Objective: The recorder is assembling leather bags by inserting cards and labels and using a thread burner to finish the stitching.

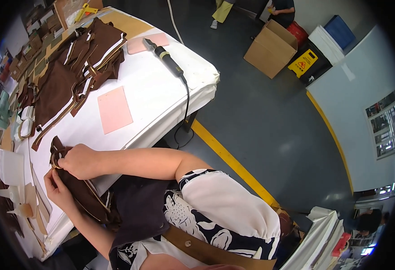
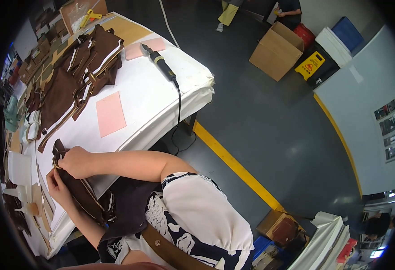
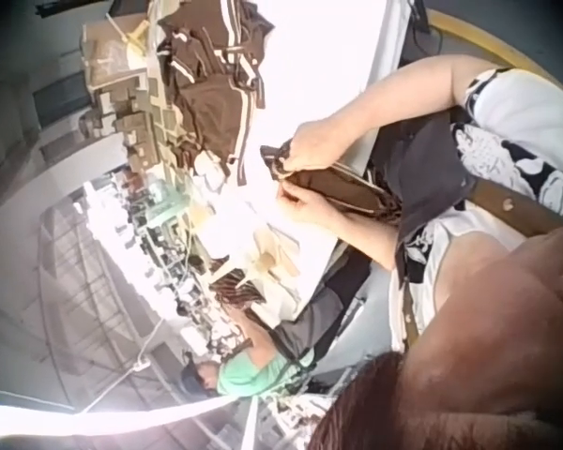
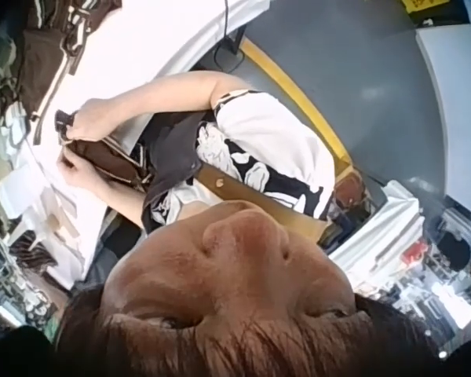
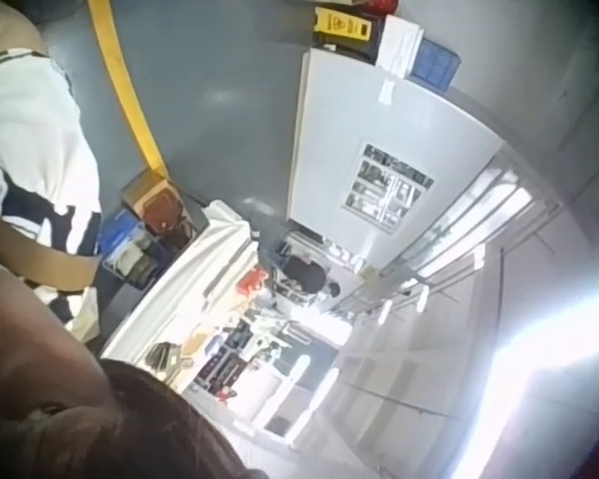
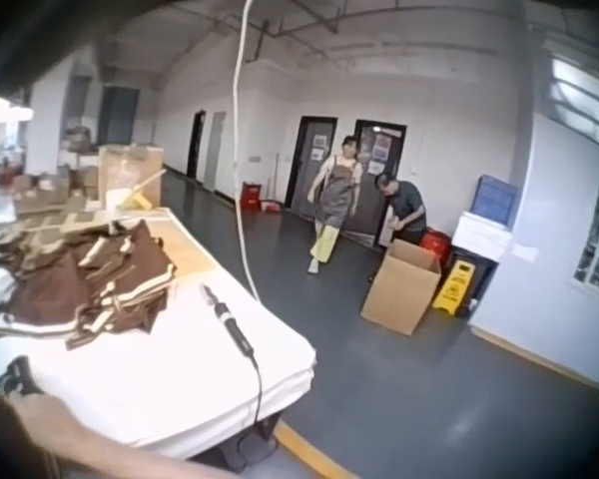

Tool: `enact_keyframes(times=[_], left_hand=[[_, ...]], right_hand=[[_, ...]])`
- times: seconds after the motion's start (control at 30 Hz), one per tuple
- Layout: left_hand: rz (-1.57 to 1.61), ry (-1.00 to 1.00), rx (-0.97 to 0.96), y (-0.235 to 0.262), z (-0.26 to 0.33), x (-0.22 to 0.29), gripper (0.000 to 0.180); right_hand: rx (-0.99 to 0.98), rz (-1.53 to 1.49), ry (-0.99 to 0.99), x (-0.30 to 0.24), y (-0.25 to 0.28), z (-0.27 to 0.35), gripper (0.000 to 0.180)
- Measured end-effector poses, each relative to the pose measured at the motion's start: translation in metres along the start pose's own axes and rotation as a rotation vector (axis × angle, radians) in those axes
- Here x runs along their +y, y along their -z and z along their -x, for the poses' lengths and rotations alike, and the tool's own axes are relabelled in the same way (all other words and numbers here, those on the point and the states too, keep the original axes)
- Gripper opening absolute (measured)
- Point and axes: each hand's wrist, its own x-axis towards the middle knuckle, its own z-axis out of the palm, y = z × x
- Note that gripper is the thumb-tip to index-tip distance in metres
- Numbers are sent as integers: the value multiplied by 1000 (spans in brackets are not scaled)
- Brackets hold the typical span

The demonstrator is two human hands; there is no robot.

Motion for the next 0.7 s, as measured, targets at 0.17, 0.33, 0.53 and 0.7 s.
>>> enact_keyframes(times=[0.17, 0.33, 0.53, 0.7], left_hand=[[-401, -64, 163, 85, -27, -90, 29], [-138, 50, 157, 80, -26, -52, 29], [58, -70, -162, 20, 23, 76, 16], [-227, 48, -220, 52, 48, 102, 21]], right_hand=[[-38, -107, -27, 2, 17, 20, 15], [-306, -106, -22, -9, 20, 38, 22], [623, 199, 338, -33, 6, 0, 26], [163, 90, 166, -23, 6, -13, 10]])
